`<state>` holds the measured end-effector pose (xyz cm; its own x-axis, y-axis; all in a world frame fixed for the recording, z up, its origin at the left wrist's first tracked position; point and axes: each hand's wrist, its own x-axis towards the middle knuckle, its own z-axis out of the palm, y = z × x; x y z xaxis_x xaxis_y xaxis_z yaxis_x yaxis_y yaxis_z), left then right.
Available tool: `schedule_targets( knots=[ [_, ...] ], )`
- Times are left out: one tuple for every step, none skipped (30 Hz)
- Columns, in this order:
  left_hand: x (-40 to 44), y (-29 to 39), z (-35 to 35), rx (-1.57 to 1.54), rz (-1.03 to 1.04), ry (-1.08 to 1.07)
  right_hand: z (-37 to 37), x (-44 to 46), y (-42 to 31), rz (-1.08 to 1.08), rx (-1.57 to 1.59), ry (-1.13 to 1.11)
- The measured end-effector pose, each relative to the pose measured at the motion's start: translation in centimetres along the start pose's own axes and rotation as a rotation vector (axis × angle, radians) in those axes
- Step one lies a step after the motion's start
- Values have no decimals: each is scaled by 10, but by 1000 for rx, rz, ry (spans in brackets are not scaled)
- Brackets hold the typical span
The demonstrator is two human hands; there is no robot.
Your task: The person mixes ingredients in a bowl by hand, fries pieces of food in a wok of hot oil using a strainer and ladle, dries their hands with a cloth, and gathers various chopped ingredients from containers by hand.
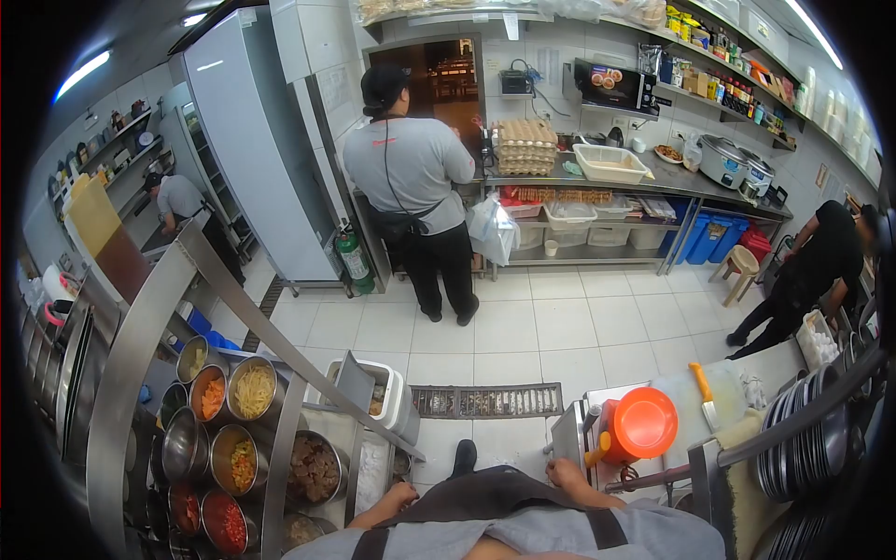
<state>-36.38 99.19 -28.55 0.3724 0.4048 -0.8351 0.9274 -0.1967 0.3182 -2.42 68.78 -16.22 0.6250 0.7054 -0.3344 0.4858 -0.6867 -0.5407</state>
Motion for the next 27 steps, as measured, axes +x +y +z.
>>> schedule_targets(
  knots=[
    [0,0,0,2,-7,-4,-1,-1,-1,0,0,1],
    [0,0,0,7,-14,-4,-4,-2,-3,11,-8,-10],
    [0,0,0,8,-19,-7,-5,-2,-4,22,-16,-22],
    [0,-1,-1,14,-26,-10,-2,0,0,22,-15,-21],
    [-1,-2,0,20,-33,-15,4,4,7,6,-24,-21],
    [1,-3,0,26,-31,-13,4,4,5,-10,-33,-22],
    [3,-5,0,28,-31,-14,2,2,3,-9,-32,-22],
    [5,-6,1,2,-24,-11,0,1,2,-12,-35,-15],
    [4,-6,1,-24,-17,-8,-2,-1,-1,-16,-39,-9],
    [4,-7,1,-23,-18,-9,-1,-1,0,-15,-38,-10],
    [4,-6,1,-12,-15,3,1,0,2,-17,-48,-11],
    [1,-3,-1,-2,-12,15,2,1,4,-18,-59,-12],
    [-11,6,-5,-1,-13,14,-1,-1,2,-17,-59,-12],
    [-22,11,-9,5,-8,39,-5,-3,-2,-17,-45,-29],
    [-35,20,-14,12,-4,63,-7,-4,-4,-17,-32,-46],
    [-35,20,-15,13,-5,62,-5,-3,-2,-16,-31,-46],
    [-38,23,-17,15,-7,52,-1,-1,1,-16,-27,-37],
    [-40,24,-18,17,-10,41,1,-1,3,-16,-23,-29],
    [-39,20,-19,19,-10,40,0,-1,2,-15,-22,-29],
    [-19,0,-14,75,157,32,-2,-2,0,-6,-29,-44],
    [-7,-10,-11,132,324,24,-4,-2,-2,4,-36,-59],
    [-3,-9,-9,133,324,23,-6,-3,-4,5,-35,-59],
    [1,-7,-5,59,147,5,-8,-5,-7,28,-23,-57],
    [2,-3,-2,-13,-29,-12,-9,-5,-9,51,-12,-55],
    [1,-1,-1,-11,-29,-13,-10,-5,-9,52,-10,-55],
    [1,1,-2,-13,-43,-21,-10,-4,-9,46,-18,-65],
    [-3,6,-5,-14,-57,-28,-9,-4,-8,41,-26,-76]
  ],
)
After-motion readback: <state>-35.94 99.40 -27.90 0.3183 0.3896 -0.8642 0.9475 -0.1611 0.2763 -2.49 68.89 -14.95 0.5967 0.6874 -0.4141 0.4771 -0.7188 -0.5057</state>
